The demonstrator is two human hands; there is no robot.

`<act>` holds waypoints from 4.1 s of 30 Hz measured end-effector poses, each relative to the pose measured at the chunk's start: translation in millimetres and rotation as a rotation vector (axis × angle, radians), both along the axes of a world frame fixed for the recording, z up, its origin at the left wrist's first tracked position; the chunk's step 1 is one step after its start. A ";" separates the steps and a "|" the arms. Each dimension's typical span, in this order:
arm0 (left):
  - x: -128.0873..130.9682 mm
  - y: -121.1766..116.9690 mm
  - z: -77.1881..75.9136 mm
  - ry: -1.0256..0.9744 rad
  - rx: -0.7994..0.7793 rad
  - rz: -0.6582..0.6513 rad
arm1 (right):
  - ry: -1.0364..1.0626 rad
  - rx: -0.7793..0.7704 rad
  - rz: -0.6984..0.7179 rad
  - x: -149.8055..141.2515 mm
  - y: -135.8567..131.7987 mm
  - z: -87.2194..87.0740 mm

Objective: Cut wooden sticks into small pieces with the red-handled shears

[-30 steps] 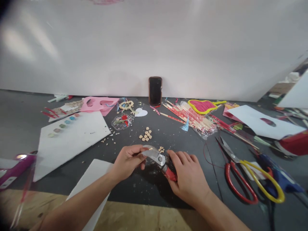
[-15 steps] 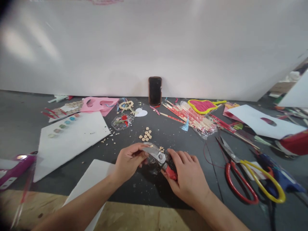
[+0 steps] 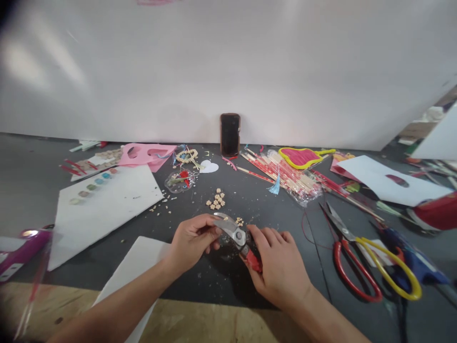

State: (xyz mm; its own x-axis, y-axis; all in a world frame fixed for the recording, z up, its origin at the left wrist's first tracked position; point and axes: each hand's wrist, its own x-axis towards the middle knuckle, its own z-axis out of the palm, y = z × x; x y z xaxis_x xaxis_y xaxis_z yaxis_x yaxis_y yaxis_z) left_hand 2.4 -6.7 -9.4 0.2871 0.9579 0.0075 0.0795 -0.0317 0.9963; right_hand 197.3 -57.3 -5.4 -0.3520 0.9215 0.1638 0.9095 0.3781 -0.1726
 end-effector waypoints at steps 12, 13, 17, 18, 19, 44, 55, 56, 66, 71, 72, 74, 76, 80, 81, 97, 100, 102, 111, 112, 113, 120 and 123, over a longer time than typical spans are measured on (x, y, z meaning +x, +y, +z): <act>-2.6 3.5 5.0 0.015 0.022 -0.011 | -0.034 0.059 -0.027 -1.5 2.1 -3.0; -2.8 3.5 5.7 0.017 0.017 -0.012 | -0.034 0.061 -0.026 -1.1 2.1 -2.9; -3.6 3.1 7.0 0.027 -0.023 -0.047 | -0.040 0.066 -0.029 0.3 2.7 -3.2; -3.7 3.0 7.0 0.026 -0.033 -0.057 | -0.042 0.066 -0.031 0.3 3.0 -3.3; -3.7 3.0 6.8 0.025 -0.041 -0.062 | -0.044 0.065 -0.032 0.2 3.3 -3.4; 1.4 -0.6 2.4 0.064 -0.037 -0.042 | -0.019 0.029 -0.005 1.7 -0.3 4.2; -1.3 1.3 7.0 0.081 0.021 0.054 | -0.013 0.025 -0.018 -2.1 0.3 3.1; -2.4 1.4 8.1 0.099 0.033 0.044 | -0.015 0.030 -0.017 -2.2 0.2 2.9; -9.2 8.1 2.0 -0.170 -0.205 -0.189 | 0.034 0.027 0.021 1.7 1.3 3.8; -9.9 6.2 8.4 -0.010 -0.092 -0.190 | 0.036 0.040 0.029 1.1 2.0 3.9; -9.7 5.6 10.1 0.027 -0.066 -0.180 | 0.029 0.040 0.026 0.8 2.3 3.7; -9.4 4.7 12.7 0.060 -0.044 -0.166 | 0.017 0.034 0.019 0.3 2.8 3.4; -9.3 4.9 13.5 0.049 -0.051 -0.186 | 0.016 0.028 0.018 0.1 3.1 3.3; -8.2 6.2 10.0 0.003 -0.084 -0.236 | 0.023 0.015 0.029 0.9 2.3 4.3; -7.3 6.2 8.6 -0.009 -0.089 -0.224 | 0.024 0.014 0.028 1.2 1.7 4.7; -4.4 -1.1 1.2 0.154 0.213 0.034 | 0.109 -0.086 0.046 -0.3 -1.4 12.6; -5.4 -1.7 2.3 0.145 0.225 0.024 | 0.136 -0.108 0.046 -1.2 -0.4 13.9; -5.8 -1.8 2.6 0.141 0.222 0.012 | 0.126 -0.085 0.028 -2.1 0.2 12.4; -4.6 0.2 0.4 0.094 0.055 -0.061 | 0.038 0.011 0.003 -0.3 0.8 3.2; -4.5 0.1 0.4 0.089 0.050 -0.062 | 0.032 0.005 0.007 0.1 0.4 3.1; -4.3 0.0 0.4 0.084 0.050 -0.065 | 0.027 0.001 0.013 0.3 -0.2 3.1; -4.2 -2.3 0.9 0.108 0.086 -0.032 | 0.029 -0.010 0.018 -1.3 -3.4 4.3; -3.7 -3.4 1.9 0.151 0.147 -0.011 | 0.046 -0.045 0.018 -1.7 -3.4 6.1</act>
